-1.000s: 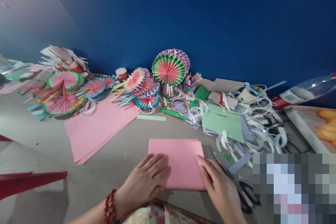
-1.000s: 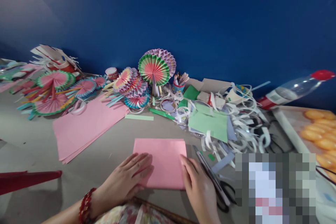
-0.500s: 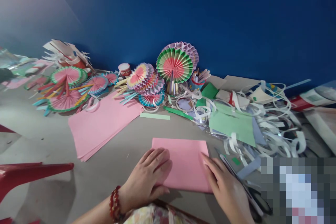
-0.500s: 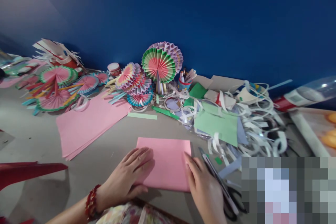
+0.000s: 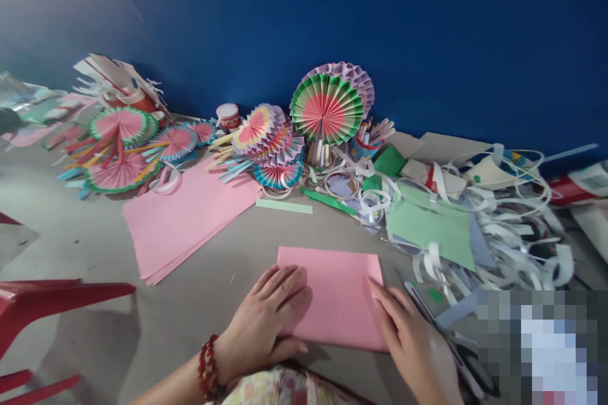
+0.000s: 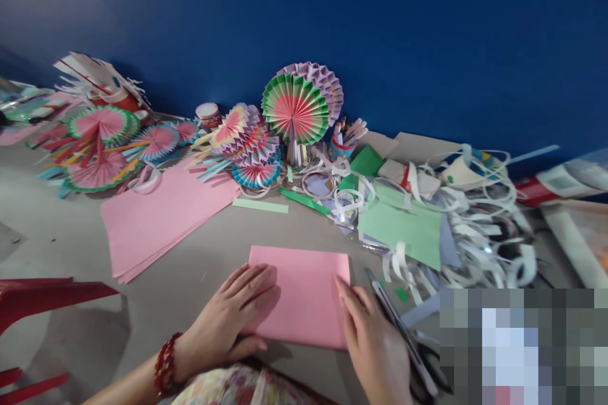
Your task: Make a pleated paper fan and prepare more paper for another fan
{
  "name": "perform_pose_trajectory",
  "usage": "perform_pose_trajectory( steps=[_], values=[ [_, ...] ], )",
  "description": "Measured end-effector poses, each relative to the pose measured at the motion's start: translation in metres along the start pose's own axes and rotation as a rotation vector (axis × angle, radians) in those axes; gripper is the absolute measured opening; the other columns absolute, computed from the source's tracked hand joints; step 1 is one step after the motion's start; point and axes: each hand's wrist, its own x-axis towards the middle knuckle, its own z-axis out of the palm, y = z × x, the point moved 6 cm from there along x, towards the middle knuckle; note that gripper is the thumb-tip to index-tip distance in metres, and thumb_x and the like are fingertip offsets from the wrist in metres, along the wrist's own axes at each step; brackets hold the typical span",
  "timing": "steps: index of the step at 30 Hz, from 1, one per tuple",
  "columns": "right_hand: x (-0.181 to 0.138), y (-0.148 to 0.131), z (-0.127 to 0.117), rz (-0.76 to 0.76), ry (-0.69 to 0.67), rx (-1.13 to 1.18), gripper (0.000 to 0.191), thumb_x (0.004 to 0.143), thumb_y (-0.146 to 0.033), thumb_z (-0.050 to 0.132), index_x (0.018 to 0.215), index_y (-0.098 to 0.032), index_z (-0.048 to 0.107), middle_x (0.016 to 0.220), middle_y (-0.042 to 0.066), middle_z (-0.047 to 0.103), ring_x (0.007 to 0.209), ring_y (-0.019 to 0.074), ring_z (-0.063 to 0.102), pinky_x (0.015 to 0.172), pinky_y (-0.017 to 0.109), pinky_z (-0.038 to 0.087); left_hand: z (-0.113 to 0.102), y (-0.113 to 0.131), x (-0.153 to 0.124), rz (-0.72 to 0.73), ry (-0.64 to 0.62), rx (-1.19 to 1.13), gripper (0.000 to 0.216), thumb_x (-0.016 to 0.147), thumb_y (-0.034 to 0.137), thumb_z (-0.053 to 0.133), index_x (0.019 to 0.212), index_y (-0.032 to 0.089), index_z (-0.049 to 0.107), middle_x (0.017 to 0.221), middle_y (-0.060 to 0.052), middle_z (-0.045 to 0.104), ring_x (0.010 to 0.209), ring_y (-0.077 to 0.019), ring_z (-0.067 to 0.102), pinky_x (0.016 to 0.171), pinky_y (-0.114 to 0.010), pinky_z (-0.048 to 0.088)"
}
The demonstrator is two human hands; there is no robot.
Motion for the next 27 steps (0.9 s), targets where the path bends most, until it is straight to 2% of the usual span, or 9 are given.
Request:
perform_pose_trajectory(
  steps=[16,27],
  values=[
    [0.0004,-0.0006,-0.0002,-0.001,-0.019,-0.005,0.039,0.099,-0.029,0.038,0.13,-0.024,0.061,0.098,0.005,0.07,0.059,0.0136,0.068,0.045,0.023,0.045,0.0052,-0.0014,-0.0008,0.014,-0.011,0.063,0.077,0.09,0.071,0.044,0.15,0.022,0.039,0.158,-0.009,0.036,0.147,-0.0312,0.028,0.121,-0.05,0.023],
    [0.0024,-0.0062,-0.0041,0.049,-0.015,-0.03,0.038,0.1,-0.025,0.035,0.126,-0.02,0.062,0.094,0.007,0.069,0.067,0.015,0.068,0.056,0.023,0.049,0.0101,-0.0042,-0.0043,0.064,0.027,0.133,0.081,0.088,0.071,0.049,0.151,0.022,0.037,0.159,-0.009,0.033,0.147,-0.0328,0.029,0.119,-0.048,0.025]
  ],
)
